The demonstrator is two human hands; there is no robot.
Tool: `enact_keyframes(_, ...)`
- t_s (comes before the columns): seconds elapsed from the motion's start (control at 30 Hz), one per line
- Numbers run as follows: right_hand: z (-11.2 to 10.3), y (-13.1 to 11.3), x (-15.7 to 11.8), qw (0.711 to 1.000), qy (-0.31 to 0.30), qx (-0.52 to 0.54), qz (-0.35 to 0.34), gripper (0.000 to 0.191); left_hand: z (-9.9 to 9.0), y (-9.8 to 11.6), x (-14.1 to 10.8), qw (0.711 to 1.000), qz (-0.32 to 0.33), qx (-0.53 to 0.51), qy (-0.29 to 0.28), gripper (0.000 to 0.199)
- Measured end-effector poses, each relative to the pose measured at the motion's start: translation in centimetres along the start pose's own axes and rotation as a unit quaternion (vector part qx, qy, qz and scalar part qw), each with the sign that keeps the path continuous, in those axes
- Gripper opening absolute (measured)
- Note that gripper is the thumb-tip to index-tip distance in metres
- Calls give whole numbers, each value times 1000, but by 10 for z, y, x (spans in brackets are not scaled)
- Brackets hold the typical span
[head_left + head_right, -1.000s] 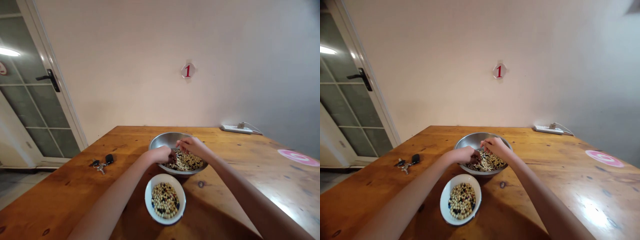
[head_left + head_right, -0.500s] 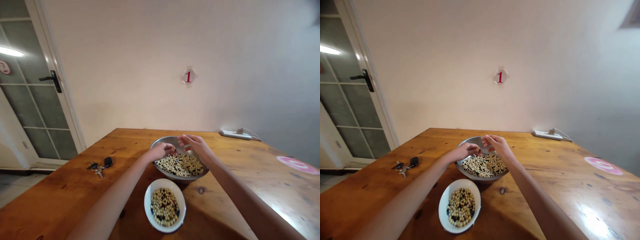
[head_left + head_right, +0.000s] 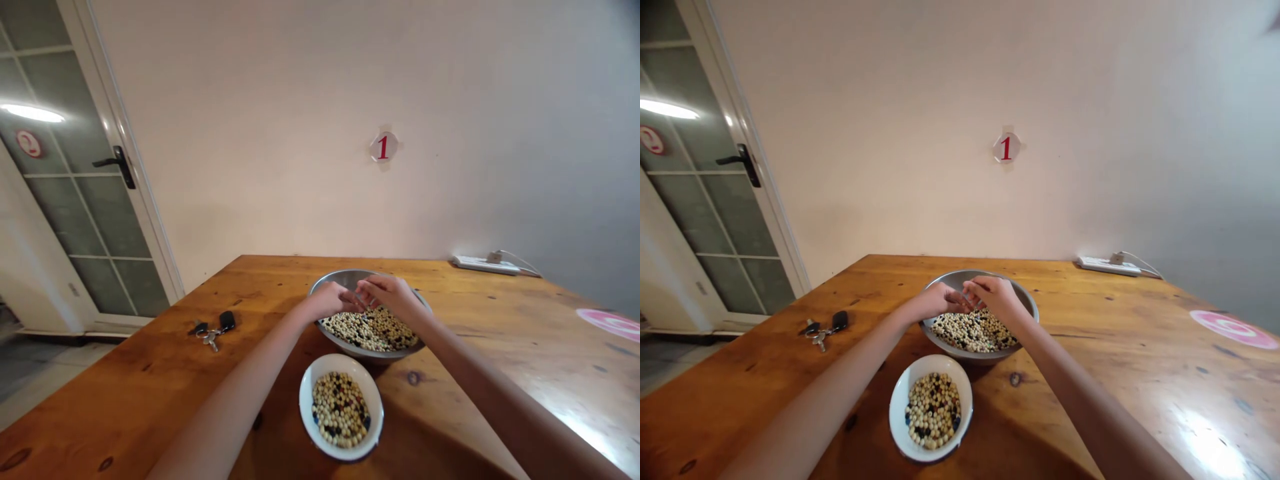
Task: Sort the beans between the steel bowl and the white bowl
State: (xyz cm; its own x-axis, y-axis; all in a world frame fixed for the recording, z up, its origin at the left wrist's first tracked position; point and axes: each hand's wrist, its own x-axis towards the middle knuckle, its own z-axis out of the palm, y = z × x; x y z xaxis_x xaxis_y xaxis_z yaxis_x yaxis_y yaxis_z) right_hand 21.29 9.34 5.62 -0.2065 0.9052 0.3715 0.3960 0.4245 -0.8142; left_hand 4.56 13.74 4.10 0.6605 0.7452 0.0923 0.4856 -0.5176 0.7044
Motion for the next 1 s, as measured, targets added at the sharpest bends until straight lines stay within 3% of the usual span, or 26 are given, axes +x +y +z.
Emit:
enact_keyframes(0.47, 1, 6, -1, 993, 8, -97, -70, 30, 1, -7, 3, 1000, 8, -12, -5, 36)
enact_keyframes(1.0, 1, 2, -2, 995, -9, -79, -64, 29, 1, -9, 4, 998, 9, -56, 2, 32)
